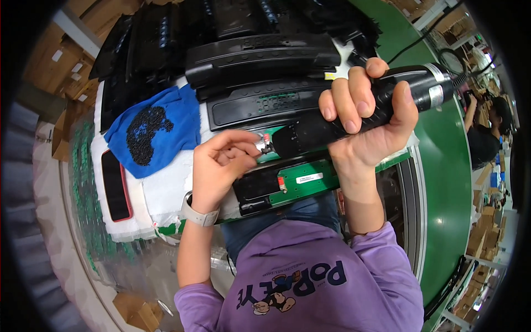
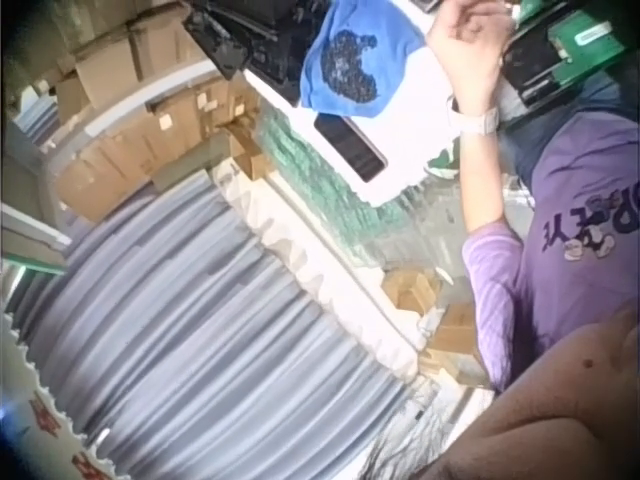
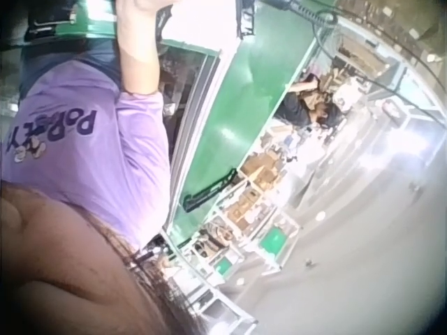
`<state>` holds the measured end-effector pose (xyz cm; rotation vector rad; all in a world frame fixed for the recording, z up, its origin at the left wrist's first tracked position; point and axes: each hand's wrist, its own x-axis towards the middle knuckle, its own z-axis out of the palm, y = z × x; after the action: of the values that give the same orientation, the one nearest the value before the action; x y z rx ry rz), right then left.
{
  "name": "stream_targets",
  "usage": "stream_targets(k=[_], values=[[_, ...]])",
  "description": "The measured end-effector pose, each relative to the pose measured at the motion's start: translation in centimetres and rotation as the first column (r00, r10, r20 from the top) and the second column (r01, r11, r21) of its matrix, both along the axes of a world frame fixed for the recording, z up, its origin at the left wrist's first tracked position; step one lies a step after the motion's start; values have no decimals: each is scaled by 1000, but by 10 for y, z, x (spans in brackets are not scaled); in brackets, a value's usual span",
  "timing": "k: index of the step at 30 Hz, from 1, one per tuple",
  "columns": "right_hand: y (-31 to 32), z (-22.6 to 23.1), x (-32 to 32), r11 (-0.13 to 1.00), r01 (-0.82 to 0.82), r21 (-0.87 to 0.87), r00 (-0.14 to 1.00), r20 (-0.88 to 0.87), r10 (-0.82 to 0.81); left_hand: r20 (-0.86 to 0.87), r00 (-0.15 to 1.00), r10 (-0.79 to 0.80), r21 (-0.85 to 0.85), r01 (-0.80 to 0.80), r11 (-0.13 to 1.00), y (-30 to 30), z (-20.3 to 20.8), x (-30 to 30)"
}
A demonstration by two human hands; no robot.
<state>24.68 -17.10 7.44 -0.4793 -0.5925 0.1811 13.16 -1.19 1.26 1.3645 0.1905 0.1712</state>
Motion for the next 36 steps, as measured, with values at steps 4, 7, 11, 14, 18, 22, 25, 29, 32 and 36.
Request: stream_targets(k=[4,7,11,14,18,22,25,29,32,36], values=[[-34,3,11,984,-78,-160,979,173,106,124,983,134,-233,-103,967,11,-9,2],[-62,7,8,899,141,-416,958,285,-19,147,968,204,-220,-169,961,8,-9,4],[-72,3,8,863,213,-459,943,328,-58,93,976,199,-192,-178,965,3,-9,5],[-68,0,7,836,280,-471,934,334,-125,90,985,148,-190,-129,973,8,-8,2],[-68,-7,10,887,239,-396,954,264,-139,84,989,118,-190,-100,977,6,-7,1],[-64,-8,12,880,237,-411,958,249,-142,77,991,109,-201,-91,975,11,-13,0],[-65,-10,13,865,242,-440,958,250,-141,89,984,155,-238,-131,963,8,-13,2],[-62,-11,13,822,256,-510,955,267,-131,51,988,146,-211,-132,969,2,-14,7],[-61,-13,14,779,300,-551,945,282,-165,3,996,90,-126,-89,988,4,-18,5],[-63,-12,8,730,337,-595,933,317,-172,-7,1000,29,-75,-30,997,4,-18,5]])
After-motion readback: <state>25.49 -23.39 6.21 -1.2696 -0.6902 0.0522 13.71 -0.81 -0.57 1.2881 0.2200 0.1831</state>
